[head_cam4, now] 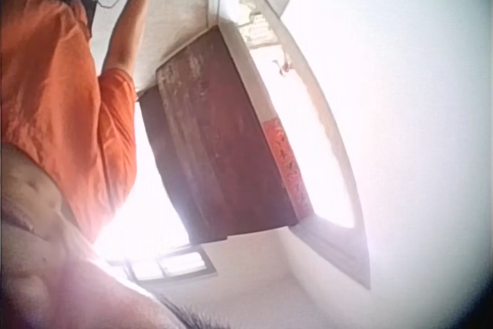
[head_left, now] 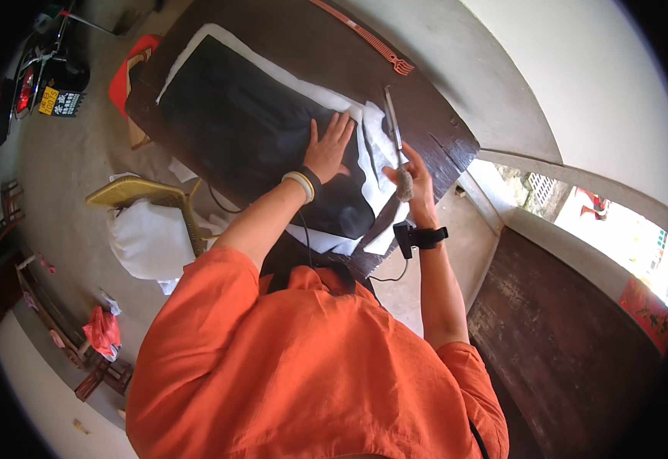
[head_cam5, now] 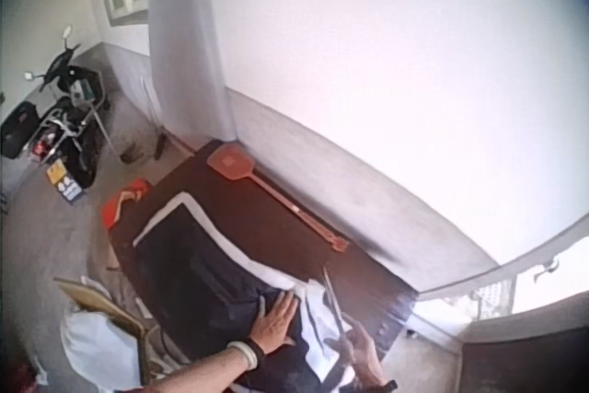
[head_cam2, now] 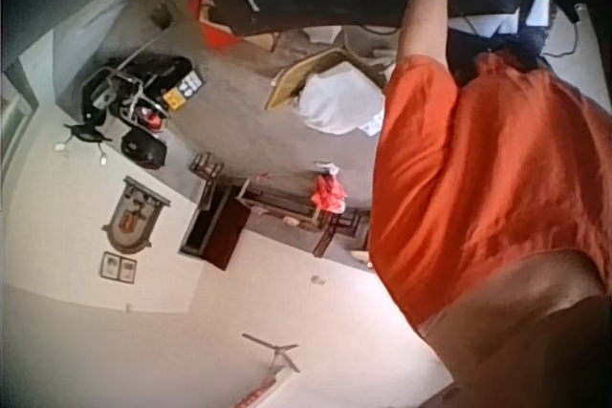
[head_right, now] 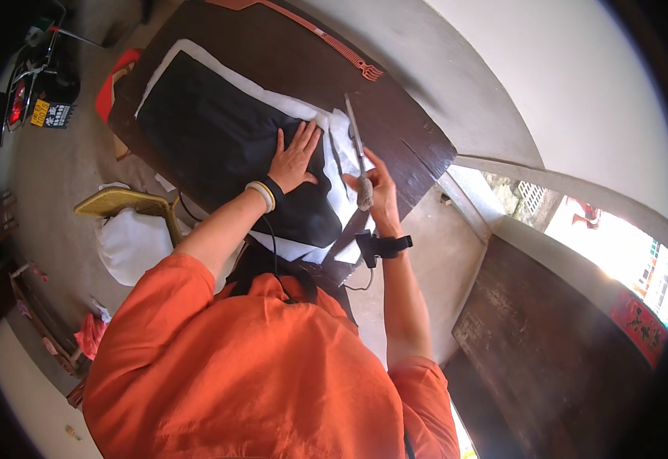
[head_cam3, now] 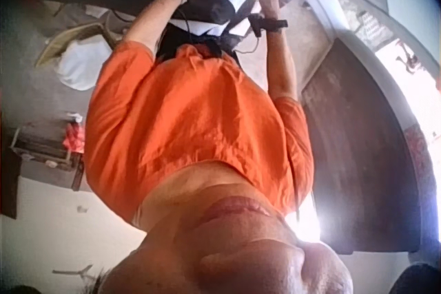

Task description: The person places a piece of black fabric over white padding on a table and uses shears to cut the padding to match the shape of the fabric.

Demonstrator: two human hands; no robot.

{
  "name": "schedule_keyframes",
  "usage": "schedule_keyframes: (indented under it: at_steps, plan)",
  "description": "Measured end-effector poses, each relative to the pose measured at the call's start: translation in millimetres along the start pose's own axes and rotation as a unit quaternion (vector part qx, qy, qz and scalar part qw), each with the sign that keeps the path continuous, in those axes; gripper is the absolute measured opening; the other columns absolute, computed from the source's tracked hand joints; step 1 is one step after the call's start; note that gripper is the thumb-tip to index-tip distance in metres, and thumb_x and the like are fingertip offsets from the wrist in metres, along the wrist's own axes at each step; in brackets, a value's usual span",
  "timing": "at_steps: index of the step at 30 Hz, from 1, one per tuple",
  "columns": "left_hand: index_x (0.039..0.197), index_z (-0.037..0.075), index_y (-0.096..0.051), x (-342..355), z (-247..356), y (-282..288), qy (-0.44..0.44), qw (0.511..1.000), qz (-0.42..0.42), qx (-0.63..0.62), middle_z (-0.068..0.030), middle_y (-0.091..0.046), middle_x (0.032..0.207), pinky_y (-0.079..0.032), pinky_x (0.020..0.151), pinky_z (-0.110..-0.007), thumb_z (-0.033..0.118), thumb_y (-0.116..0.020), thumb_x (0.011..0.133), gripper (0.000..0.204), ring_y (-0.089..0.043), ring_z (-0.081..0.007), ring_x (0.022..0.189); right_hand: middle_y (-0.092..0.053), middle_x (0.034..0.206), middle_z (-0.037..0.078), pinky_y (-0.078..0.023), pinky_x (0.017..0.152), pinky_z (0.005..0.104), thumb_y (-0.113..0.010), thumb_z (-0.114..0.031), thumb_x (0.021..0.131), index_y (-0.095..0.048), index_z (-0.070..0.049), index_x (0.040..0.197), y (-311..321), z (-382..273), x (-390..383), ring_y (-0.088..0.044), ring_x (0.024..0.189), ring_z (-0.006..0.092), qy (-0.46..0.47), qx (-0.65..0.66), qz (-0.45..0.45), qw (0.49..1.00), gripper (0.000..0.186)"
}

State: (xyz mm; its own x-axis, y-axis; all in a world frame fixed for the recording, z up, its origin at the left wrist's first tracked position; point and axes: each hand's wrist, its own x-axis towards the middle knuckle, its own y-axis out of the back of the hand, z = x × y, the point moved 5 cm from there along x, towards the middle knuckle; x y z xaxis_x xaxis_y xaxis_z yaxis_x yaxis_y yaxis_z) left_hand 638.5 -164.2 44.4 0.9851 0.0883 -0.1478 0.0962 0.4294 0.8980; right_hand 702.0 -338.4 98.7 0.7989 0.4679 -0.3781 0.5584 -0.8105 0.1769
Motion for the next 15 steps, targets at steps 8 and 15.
schedule_keyframes:
  at_steps: [8,15]
  plan:
    - [0.138,0.012,-0.023,-10.7,28.3,21.5,-0.038,0.999,0.037,0.002,-0.0107,-0.01,0.147,-0.007,0.104,-0.059,0.029,-0.077,0.061,0.096,-0.011,-0.0293,0.136,-0.053,0.103,0.019,-0.043,0.08,0.0375,-0.065,-0.013,0.071,-0.045,-0.009,0.125,89.1,60.2,32.1,-0.052,0.094,0.0329,0.135,-0.316,0.14,0.929,0.058]
    - [0.135,0.015,-0.032,-85.1,54.7,13.6,0.047,0.994,0.097,0.02,-0.0165,-0.017,0.144,-0.011,0.102,-0.062,0.026,-0.074,0.066,0.081,-0.019,-0.0333,0.133,-0.047,0.116,0.015,-0.039,0.091,0.0419,-0.065,-0.007,0.071,-0.048,-0.012,0.123,46.1,40.9,17.7,-0.044,0.109,0.0342,0.22,-0.401,0.038,0.889,0.055]
